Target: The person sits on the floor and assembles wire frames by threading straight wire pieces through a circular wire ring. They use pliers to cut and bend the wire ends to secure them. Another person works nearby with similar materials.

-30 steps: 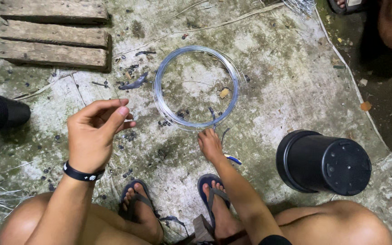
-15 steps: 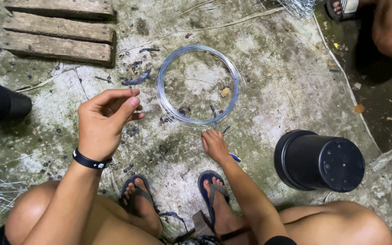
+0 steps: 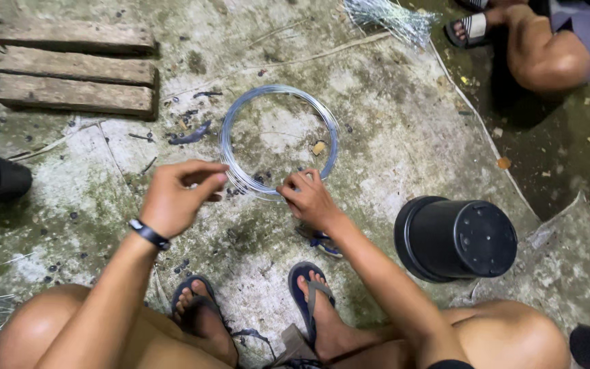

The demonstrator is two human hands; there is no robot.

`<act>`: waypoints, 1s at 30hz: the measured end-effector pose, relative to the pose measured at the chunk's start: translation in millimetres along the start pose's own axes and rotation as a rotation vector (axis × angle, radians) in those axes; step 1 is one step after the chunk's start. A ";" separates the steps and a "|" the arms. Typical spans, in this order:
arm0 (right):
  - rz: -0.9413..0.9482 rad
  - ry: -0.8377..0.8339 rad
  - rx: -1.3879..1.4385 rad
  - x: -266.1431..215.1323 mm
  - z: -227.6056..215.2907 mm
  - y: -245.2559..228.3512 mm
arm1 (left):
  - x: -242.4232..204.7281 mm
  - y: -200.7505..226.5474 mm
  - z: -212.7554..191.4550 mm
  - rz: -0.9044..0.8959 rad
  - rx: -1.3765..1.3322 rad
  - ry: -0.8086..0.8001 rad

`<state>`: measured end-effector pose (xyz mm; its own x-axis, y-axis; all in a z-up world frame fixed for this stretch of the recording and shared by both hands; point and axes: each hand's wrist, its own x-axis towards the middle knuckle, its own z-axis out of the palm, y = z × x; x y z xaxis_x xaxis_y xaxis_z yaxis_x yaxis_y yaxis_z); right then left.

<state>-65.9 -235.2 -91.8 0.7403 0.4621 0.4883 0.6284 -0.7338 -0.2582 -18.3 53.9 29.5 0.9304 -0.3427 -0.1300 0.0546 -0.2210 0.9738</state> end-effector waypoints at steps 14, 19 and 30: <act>-0.356 -0.083 0.051 55.8 -120.5 -43.6 | 4.2 -10.9 55.9 -0.073 -0.104 -0.363; -0.306 -0.059 0.048 56.8 -118.6 -43.1 | 11.9 -14.9 55.6 -0.165 -0.160 -0.427; 0.473 0.526 0.231 28.7 -51.5 -44.8 | 25.9 -28.9 58.5 -0.164 -0.264 -0.341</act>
<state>-85.0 -214.7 -23.3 0.7685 -0.2191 0.6012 0.3484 -0.6448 -0.6803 -17.1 -2.0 -13.0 0.7321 -0.6129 -0.2971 0.3225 -0.0723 0.9438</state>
